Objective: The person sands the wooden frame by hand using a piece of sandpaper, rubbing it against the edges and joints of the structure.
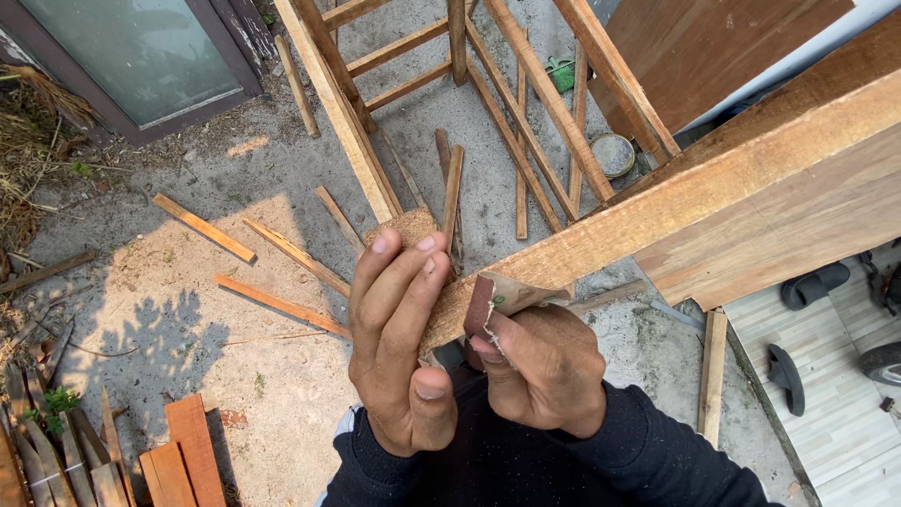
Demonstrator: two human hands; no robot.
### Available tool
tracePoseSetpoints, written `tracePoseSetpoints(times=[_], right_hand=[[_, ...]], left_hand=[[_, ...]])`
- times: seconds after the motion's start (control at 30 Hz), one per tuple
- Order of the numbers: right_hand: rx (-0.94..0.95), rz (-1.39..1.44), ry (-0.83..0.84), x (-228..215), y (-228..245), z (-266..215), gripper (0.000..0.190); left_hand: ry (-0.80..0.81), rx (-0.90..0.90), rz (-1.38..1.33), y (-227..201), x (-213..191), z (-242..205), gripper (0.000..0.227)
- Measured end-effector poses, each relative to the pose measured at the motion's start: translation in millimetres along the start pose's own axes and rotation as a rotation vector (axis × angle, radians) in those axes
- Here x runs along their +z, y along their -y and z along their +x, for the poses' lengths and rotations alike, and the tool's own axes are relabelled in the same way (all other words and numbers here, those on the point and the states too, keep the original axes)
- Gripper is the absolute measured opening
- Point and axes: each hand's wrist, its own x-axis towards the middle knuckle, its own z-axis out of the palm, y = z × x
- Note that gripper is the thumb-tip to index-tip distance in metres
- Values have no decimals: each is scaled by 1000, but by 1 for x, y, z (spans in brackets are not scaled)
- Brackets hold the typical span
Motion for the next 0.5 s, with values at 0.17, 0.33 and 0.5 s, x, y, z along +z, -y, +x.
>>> tracePoseSetpoints(times=[0.17, 0.33, 0.5], right_hand=[[185, -57, -524, -44, -62, -1, 13], [127, -142, -441, -29, -57, -5, 15], [15, -98, 62, -40, -44, -11, 16]], left_hand=[[-22, 7, 56, 0, 9, 1, 57], [-127, -107, 132, -14, 15, 1, 58], [-198, -129, 166, -18, 24, 1, 58]])
